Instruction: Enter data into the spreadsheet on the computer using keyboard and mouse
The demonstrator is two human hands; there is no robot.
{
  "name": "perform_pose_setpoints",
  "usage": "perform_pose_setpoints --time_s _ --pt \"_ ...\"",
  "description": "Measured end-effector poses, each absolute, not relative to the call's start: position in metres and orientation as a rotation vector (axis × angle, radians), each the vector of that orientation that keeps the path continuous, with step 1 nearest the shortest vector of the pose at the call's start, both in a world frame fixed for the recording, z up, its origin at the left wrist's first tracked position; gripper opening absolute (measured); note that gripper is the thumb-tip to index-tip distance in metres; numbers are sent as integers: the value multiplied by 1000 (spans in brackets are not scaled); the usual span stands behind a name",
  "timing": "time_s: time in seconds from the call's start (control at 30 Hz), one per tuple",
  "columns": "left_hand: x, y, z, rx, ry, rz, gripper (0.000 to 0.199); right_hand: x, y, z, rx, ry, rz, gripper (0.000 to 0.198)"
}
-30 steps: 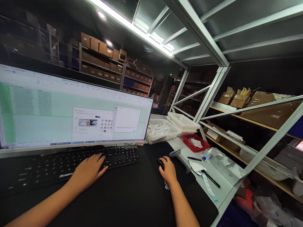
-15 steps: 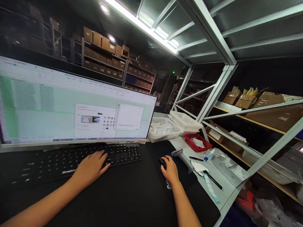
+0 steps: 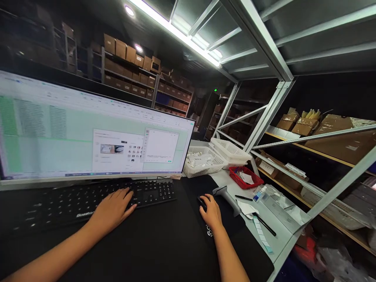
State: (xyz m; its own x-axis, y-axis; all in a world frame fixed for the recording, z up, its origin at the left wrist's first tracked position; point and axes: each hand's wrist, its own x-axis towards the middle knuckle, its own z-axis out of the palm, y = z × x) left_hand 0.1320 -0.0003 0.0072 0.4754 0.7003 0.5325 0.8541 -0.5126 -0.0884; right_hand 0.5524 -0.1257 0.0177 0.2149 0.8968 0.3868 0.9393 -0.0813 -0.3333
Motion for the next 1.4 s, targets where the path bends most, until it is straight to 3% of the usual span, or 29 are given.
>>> perform_pose_setpoints --time_s 0.47,0.87,1.4 --pt "133 0 9 -2397 -1317 -631 56 549 -127 23 -2032 -1691 -102 48" --pt "132 4 2 -2445 -1264 -787 51 547 -128 25 -2030 -1673 -99 47" --pt "131 5 1 -2403 -1240 -722 49 550 -127 21 -2010 -1683 -109 47"
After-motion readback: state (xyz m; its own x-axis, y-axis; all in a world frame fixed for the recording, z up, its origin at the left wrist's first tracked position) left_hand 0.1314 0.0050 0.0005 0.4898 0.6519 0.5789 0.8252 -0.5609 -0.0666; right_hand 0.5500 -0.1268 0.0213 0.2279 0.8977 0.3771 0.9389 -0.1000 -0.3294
